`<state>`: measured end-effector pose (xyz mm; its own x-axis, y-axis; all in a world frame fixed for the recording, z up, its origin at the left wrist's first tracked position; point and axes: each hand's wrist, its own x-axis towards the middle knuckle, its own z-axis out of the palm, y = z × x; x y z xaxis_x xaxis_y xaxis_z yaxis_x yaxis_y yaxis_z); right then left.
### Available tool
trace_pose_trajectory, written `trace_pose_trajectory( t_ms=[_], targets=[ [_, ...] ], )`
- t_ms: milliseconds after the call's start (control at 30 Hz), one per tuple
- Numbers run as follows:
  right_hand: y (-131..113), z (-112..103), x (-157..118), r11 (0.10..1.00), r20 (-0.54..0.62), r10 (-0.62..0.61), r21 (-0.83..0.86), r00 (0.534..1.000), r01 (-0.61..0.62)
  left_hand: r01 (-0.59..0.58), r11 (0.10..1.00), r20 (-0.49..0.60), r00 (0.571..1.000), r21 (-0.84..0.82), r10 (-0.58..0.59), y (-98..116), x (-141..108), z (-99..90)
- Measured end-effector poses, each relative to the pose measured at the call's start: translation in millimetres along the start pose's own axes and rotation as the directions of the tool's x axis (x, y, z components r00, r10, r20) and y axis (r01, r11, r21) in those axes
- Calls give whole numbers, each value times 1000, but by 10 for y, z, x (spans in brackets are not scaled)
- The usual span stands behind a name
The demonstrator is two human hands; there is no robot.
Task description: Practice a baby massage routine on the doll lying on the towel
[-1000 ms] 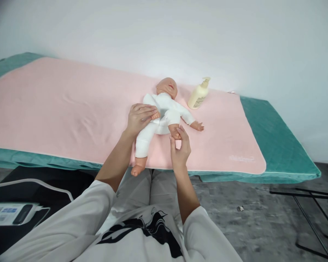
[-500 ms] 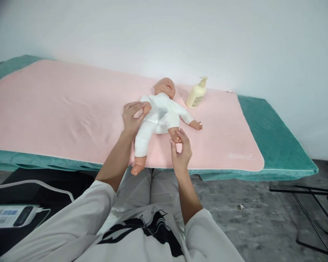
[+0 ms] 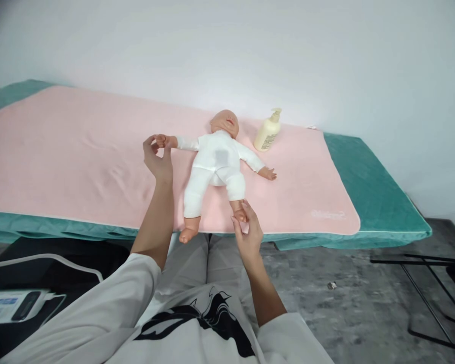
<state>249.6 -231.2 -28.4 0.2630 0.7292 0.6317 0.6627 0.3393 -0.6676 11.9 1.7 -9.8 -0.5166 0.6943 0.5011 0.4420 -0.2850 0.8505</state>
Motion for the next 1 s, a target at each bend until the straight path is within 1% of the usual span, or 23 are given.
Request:
trace_pose_trajectory(
  t_ms=[100,167,233,367,467,567,633,733,833,933,1000],
  targets=[
    [50,-10,-151,999,12,-21,-37,1000,21,123,988,4,992,89,-124,-64,63,-68],
    [83,-15,-238,997,31,-37,-60,999,39,207,965,26,977,164,-214,-98,100,-105],
    [107,-22,-308,994,47,-59,-87,997,63,255,927,61,958,274,-282,-109,124,-133],
    [128,-29,-407,986,64,-86,-134,994,94,236,822,117,933,519,-341,-64,126,-160],
    [144,-22,-457,987,86,-68,-139,994,80,233,775,120,922,588,-368,-21,98,-164],
    [166,-7,-484,988,83,-58,-136,995,69,217,732,120,918,646,-378,-12,67,-159],
    [176,2,-491,988,82,-56,-137,995,67,200,715,142,911,670,-388,-21,55,-156],
    [181,10,-496,989,86,-48,-134,995,59,181,718,175,903,672,-392,-34,52,-151],
    [180,12,-498,990,81,-42,-129,996,52,189,720,169,903,668,-394,-41,62,-141],
    [172,5,-478,992,58,-43,-113,997,49,213,744,125,920,634,-370,-57,82,-124],
    [158,-5,-441,995,39,-45,-86,998,48,213,807,91,946,551,-312,-70,92,-110]
  ],
)
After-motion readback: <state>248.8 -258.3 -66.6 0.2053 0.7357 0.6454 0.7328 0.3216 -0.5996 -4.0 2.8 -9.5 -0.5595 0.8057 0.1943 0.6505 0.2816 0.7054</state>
